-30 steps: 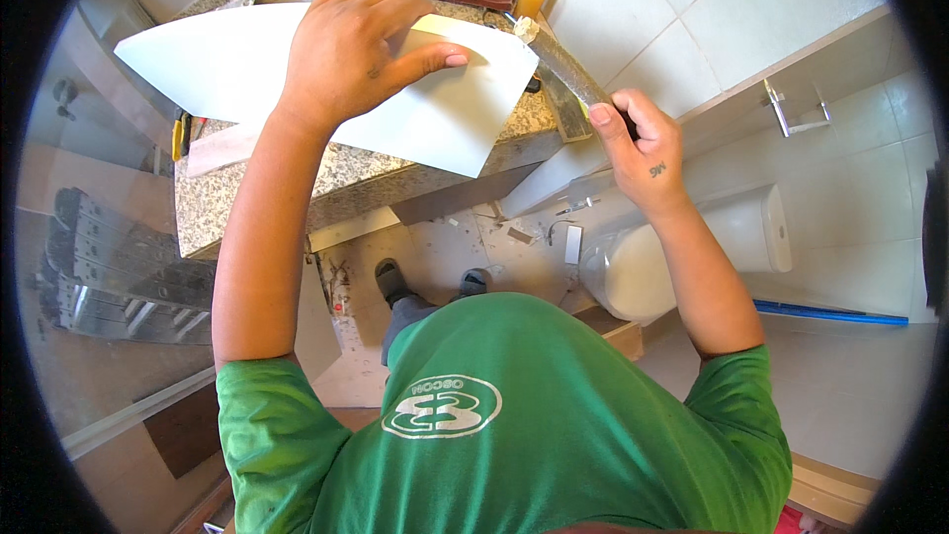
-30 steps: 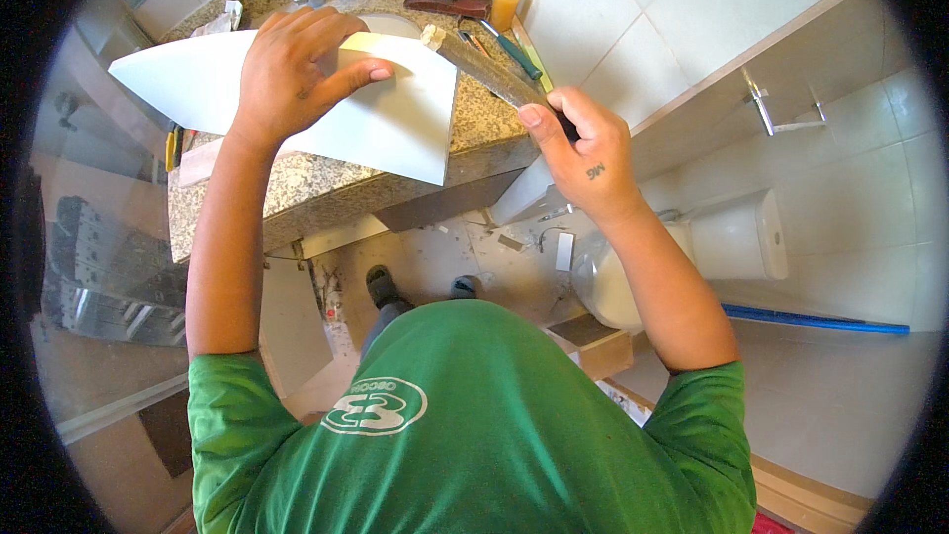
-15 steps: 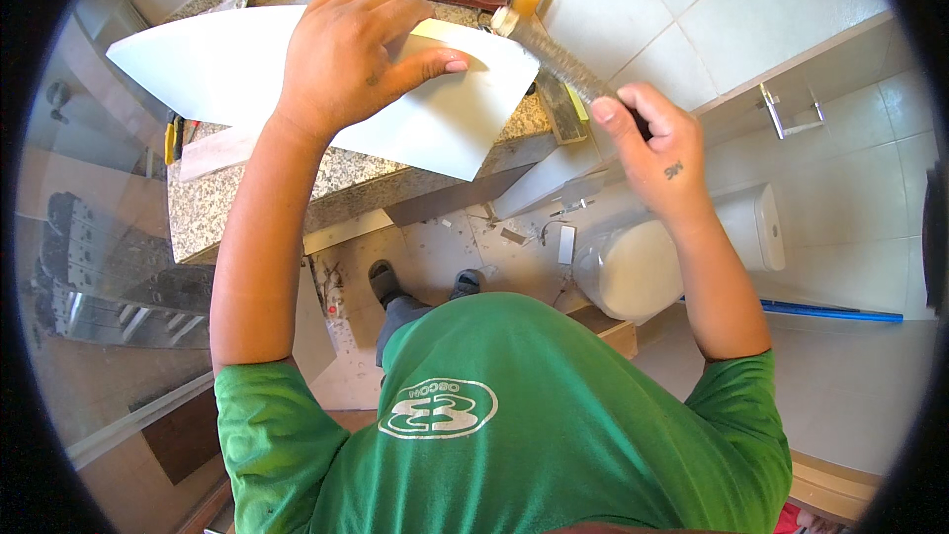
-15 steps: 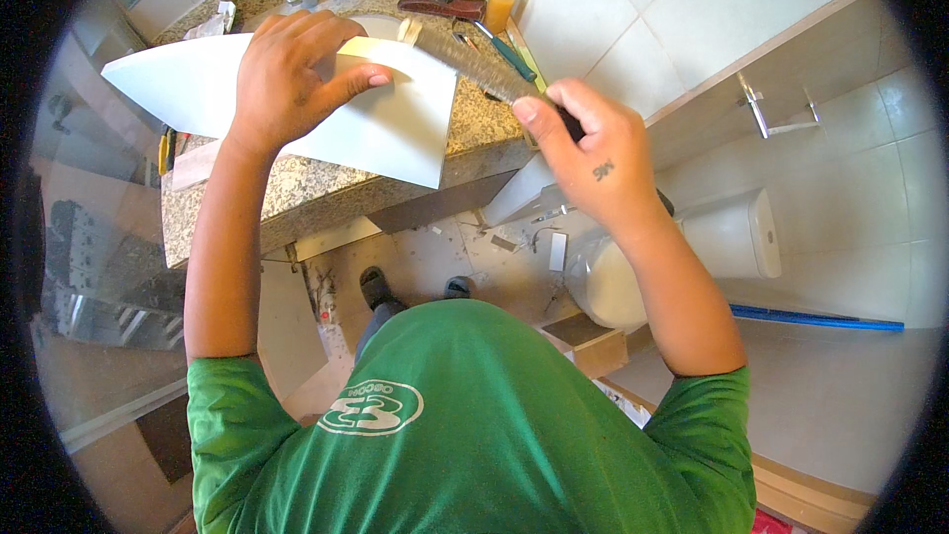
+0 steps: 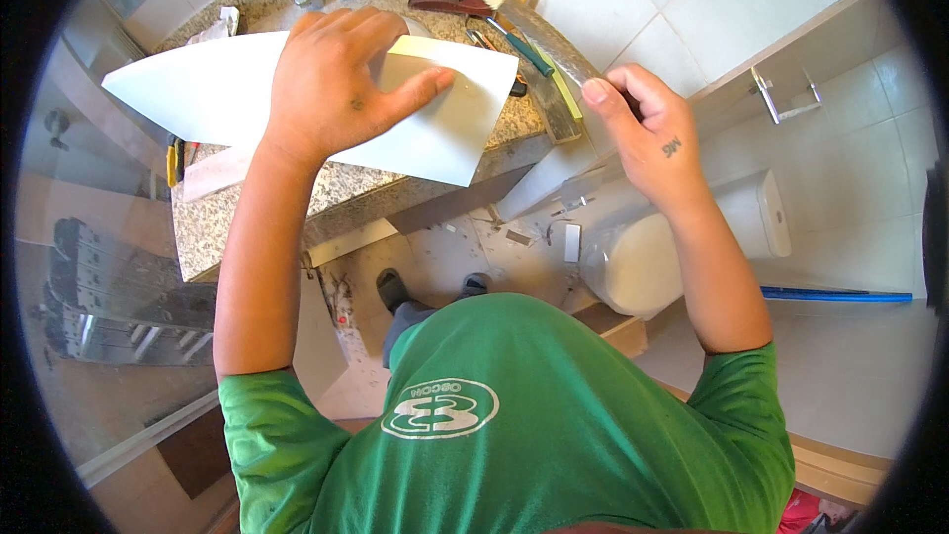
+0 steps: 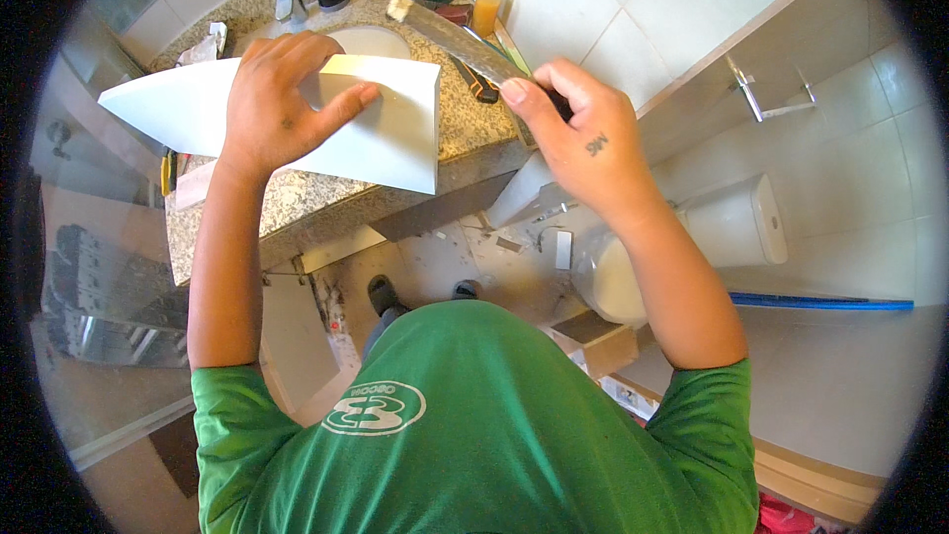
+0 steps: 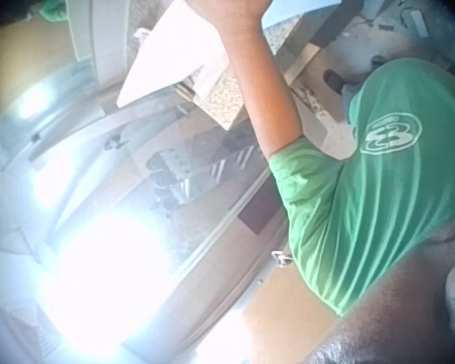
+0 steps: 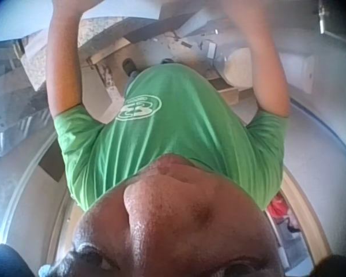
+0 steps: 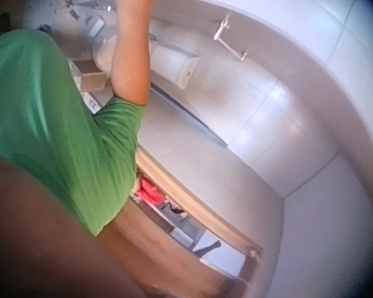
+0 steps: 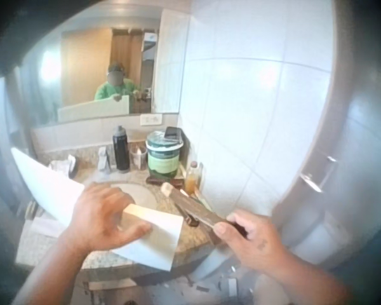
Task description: The person scrapes the edges and surface of a white rectangular panel with a metal scraper. They repeatedly reposition the panel on a bathroom countertop and continue scraping different edges and sides.
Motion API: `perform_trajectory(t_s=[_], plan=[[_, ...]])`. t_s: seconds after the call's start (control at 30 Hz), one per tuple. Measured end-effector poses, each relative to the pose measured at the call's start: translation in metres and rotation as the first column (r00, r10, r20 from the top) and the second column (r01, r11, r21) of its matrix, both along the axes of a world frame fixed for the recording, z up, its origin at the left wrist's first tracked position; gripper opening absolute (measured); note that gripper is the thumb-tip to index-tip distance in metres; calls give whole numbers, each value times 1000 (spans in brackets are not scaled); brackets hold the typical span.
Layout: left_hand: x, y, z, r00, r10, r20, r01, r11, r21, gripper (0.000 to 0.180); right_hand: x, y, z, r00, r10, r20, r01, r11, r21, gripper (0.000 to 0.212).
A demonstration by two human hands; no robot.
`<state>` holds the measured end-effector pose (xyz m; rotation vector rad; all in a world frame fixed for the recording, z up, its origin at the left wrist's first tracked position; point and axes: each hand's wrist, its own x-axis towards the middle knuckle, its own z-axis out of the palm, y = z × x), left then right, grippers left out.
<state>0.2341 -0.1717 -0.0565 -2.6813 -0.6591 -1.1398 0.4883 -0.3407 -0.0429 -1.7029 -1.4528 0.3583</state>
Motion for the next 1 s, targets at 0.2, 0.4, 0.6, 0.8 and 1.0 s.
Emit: perform_trajectory(t_s=[0.2,0.4,0.6,0.8,1.0], plan=[[42,-34,12,988,-152,-13,147,970,-194,40,6,-20,2,990,-50,-131,33,991,-131,31],[46,-32,14,992,-124,15,120,921,-369,35,4,-37,9,967,67,-246,-101,986,-130,23],[17,-6,7,990,127,-58,-136,971,-198,42,4,-52,14,960,218,178,-215,976,-36,62],[16,7,-16,968,176,178,-194,977,90,36,-1,-46,12,951,197,236,-180,979,-94,70],[14,3,-18,962,174,211,-202,972,117,35,-14,-51,16,938,238,253,-204,967,-155,71]])
